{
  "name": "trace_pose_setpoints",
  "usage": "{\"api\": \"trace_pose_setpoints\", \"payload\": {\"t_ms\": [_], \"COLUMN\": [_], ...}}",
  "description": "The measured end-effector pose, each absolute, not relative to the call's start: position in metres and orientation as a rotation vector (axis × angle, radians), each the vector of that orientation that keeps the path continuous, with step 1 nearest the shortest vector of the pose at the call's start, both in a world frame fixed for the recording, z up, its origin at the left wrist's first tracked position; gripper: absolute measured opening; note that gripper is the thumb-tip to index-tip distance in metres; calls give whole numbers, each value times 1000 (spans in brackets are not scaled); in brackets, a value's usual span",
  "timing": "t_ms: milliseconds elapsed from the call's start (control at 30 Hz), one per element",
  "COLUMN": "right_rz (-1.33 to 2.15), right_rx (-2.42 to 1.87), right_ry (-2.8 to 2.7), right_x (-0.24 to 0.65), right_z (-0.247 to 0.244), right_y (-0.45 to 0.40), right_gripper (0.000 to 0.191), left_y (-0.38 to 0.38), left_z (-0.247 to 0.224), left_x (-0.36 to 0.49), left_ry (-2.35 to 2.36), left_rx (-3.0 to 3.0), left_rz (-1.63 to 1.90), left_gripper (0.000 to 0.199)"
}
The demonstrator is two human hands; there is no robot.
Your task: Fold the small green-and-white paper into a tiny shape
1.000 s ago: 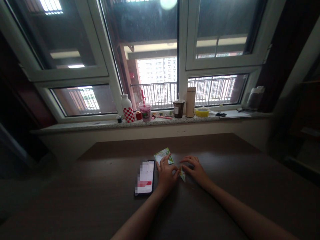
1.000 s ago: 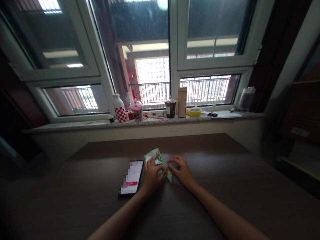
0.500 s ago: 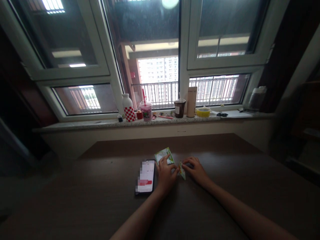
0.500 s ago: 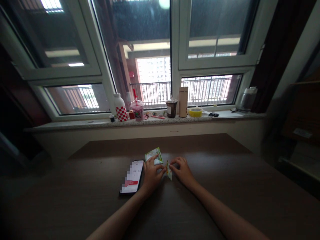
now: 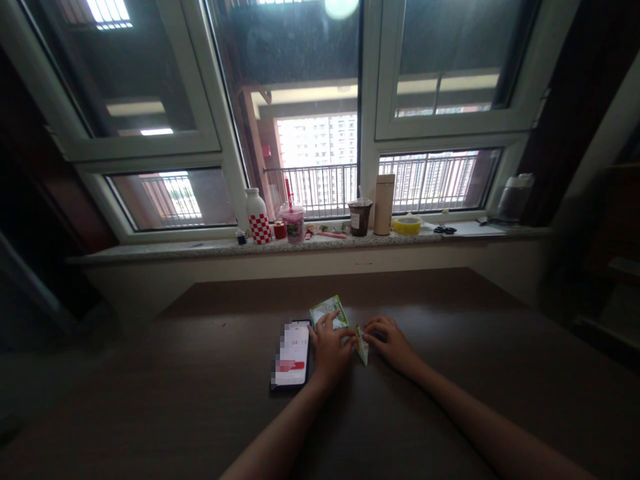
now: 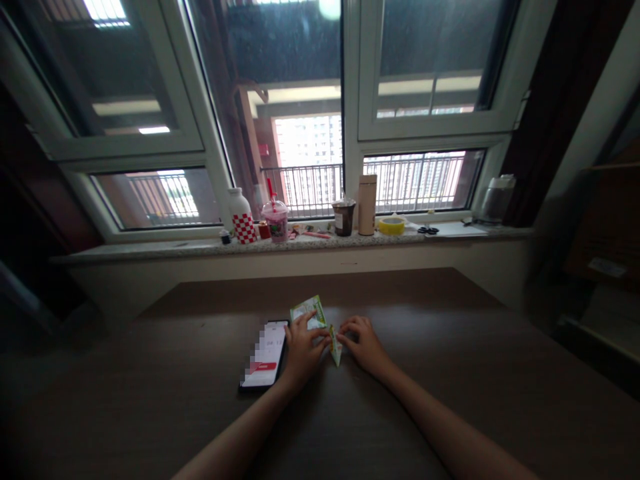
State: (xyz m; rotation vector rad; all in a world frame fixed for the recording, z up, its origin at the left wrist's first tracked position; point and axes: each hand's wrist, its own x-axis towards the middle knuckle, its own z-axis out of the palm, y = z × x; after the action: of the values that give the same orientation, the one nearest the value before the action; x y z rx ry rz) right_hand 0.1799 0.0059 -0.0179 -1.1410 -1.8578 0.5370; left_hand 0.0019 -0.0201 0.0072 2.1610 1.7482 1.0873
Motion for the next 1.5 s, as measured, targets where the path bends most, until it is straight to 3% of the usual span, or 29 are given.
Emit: {"api": "trace_pose_setpoints", "payload": {"t_ms": [1500], "right_rz": [482], "right_rx": [-1077], "right_ry": [-1929], "right_x": [178], "right_z": [-16], "right_y": [2], "right_gripper": [10], "left_y": [-16], "left_z": [5], "left_x": [0], "left_ry": [1699], "left_rx": [2089], "left_rz": [1158], "left_gripper": [7]}}
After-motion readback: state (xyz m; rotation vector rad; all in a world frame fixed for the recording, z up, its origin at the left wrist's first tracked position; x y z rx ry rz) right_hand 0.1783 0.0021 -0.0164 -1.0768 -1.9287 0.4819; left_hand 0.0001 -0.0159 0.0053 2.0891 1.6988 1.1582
